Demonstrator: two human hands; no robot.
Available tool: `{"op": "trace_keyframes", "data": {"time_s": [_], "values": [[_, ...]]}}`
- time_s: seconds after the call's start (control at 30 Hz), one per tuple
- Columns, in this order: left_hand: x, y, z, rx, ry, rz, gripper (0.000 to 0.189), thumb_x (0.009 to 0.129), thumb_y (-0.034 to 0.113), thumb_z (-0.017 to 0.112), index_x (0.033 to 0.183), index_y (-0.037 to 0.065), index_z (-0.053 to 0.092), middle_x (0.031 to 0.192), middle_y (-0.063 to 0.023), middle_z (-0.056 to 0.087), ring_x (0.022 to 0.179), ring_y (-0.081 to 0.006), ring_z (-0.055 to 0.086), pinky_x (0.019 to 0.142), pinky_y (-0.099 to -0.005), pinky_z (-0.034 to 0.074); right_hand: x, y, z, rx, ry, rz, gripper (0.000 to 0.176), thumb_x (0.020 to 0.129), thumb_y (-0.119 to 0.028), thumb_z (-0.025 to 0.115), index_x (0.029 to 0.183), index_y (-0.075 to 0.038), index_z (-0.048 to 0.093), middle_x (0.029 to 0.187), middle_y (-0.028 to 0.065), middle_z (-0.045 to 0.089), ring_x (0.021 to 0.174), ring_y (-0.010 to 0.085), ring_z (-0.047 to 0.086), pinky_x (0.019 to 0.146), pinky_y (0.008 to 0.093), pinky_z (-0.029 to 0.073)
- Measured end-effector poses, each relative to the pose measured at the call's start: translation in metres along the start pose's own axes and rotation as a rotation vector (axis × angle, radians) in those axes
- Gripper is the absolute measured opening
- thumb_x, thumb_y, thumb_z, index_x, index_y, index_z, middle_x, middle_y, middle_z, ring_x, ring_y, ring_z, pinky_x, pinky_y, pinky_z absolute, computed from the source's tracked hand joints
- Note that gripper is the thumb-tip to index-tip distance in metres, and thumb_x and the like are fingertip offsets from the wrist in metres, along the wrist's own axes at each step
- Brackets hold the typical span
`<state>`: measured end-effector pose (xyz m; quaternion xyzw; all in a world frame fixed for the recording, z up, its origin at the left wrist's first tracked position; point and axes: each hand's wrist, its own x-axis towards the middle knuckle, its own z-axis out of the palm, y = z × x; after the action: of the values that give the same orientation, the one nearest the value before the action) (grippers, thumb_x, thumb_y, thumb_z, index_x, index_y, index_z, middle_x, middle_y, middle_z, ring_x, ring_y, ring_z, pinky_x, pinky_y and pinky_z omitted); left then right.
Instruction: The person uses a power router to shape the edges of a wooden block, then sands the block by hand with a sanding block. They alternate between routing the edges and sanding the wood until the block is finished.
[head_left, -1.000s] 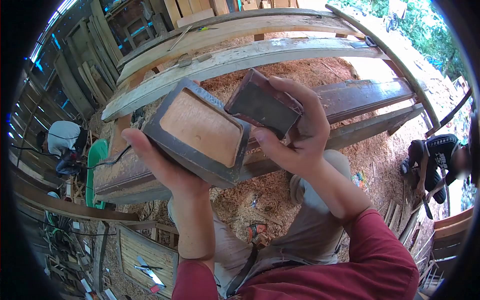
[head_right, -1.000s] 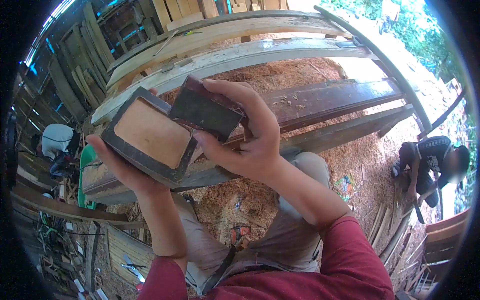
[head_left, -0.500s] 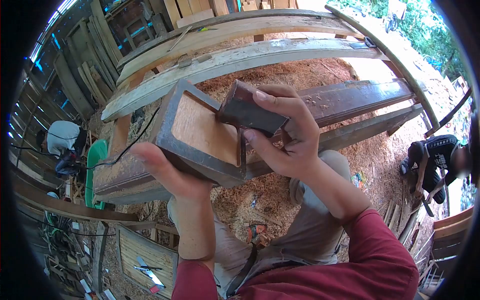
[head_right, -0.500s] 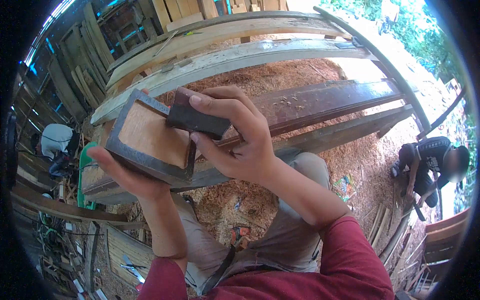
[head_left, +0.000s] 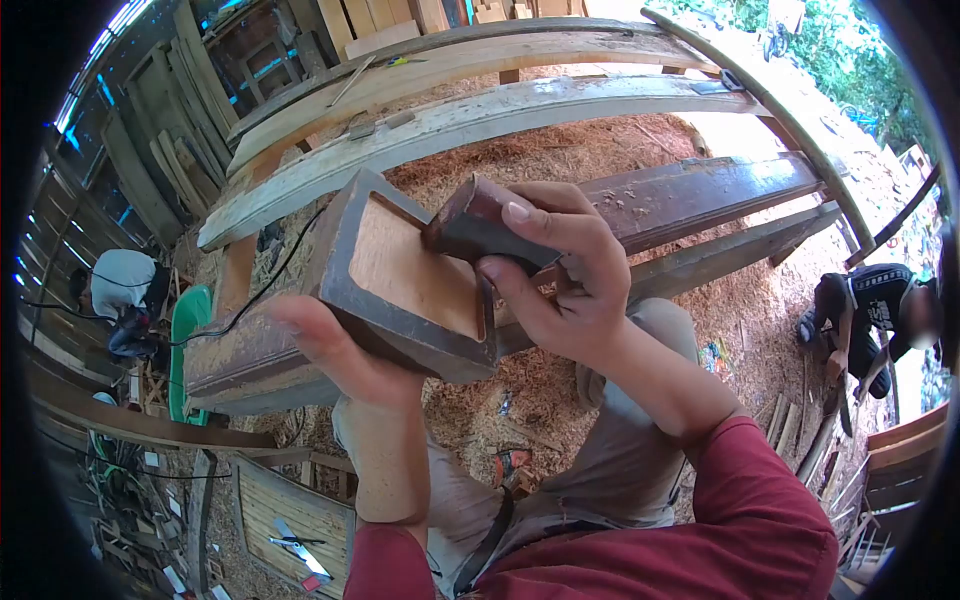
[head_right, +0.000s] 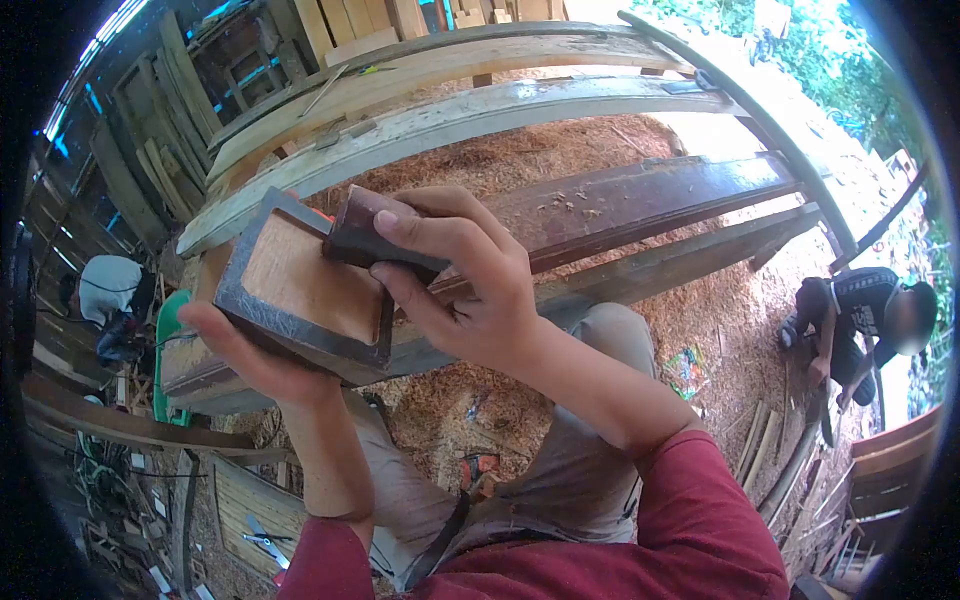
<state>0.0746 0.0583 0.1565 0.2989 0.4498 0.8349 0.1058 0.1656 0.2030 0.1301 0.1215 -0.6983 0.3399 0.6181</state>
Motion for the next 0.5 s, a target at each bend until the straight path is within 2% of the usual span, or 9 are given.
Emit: {"op": "trace_keyframes", "data": {"time_s": [0.23, 0.3, 0.4, 0.47, 0.5], "values": [[-0.003, -0.008, -0.001, -0.029, -0.259, 0.02, 0.11, 0.095, 0.084, 0.034, 0.152, -0.011, 0.036, 0.151, -0.0226, 0.047, 0.14, -0.0339, 0.048, 0.117, -0.0464, 0.037, 0.002, -0.003, -0.002, -0.022, 0.036, -0.061, 0.048, 0.079, 0.008, 0.08, 0.124, -0.005, 0.066, 0.116, 0.0206, 0.068, 0.099, 0.0333, 0.071, 0.082, 0.0378, 0.058], [-0.005, -0.006, 0.004, 0.011, -0.29, -0.016, 0.115, 0.091, 0.088, 0.034, 0.153, -0.008, 0.035, 0.15, -0.0202, 0.048, 0.138, -0.0313, 0.049, 0.116, -0.0448, 0.038, 0.003, -0.004, -0.002, -0.027, 0.063, -0.064, 0.048, 0.079, 0.009, 0.08, 0.123, -0.005, 0.066, 0.116, 0.0206, 0.068, 0.099, 0.0334, 0.071, 0.082, 0.0378, 0.058], [-0.008, -0.004, 0.009, 0.012, -0.235, -0.085, 0.124, 0.082, 0.097, 0.033, 0.155, -0.004, 0.034, 0.147, -0.0156, 0.05, 0.134, -0.0269, 0.051, 0.112, -0.0423, 0.041, 0.005, -0.005, -0.002, -0.025, 0.066, -0.066, 0.047, 0.079, 0.009, 0.08, 0.123, -0.005, 0.066, 0.116, 0.0208, 0.068, 0.099, 0.0337, 0.071, 0.083, 0.038, 0.058], [-0.008, 0.0, 0.017, 0.027, -0.098, -0.037, 0.126, 0.081, 0.098, 0.034, 0.155, -0.004, 0.034, 0.147, -0.0159, 0.049, 0.134, -0.0272, 0.051, 0.112, -0.043, 0.041, 0.003, -0.004, -0.001, 0.007, 0.05, -0.049, 0.047, 0.079, 0.009, 0.08, 0.123, -0.005, 0.066, 0.116, 0.0208, 0.068, 0.099, 0.0338, 0.071, 0.083, 0.0381, 0.058], [-0.007, 0.0, 0.012, -0.036, -0.109, -0.024, 0.121, 0.085, 0.094, 0.035, 0.154, -0.006, 0.035, 0.149, -0.0184, 0.048, 0.136, -0.0294, 0.049, 0.114, -0.0441, 0.039, 0.003, -0.003, -0.001, 0.008, 0.03, -0.046, 0.047, 0.079, 0.009, 0.08, 0.123, -0.005, 0.066, 0.116, 0.0208, 0.068, 0.1, 0.0338, 0.072, 0.083, 0.0381, 0.058]]}}
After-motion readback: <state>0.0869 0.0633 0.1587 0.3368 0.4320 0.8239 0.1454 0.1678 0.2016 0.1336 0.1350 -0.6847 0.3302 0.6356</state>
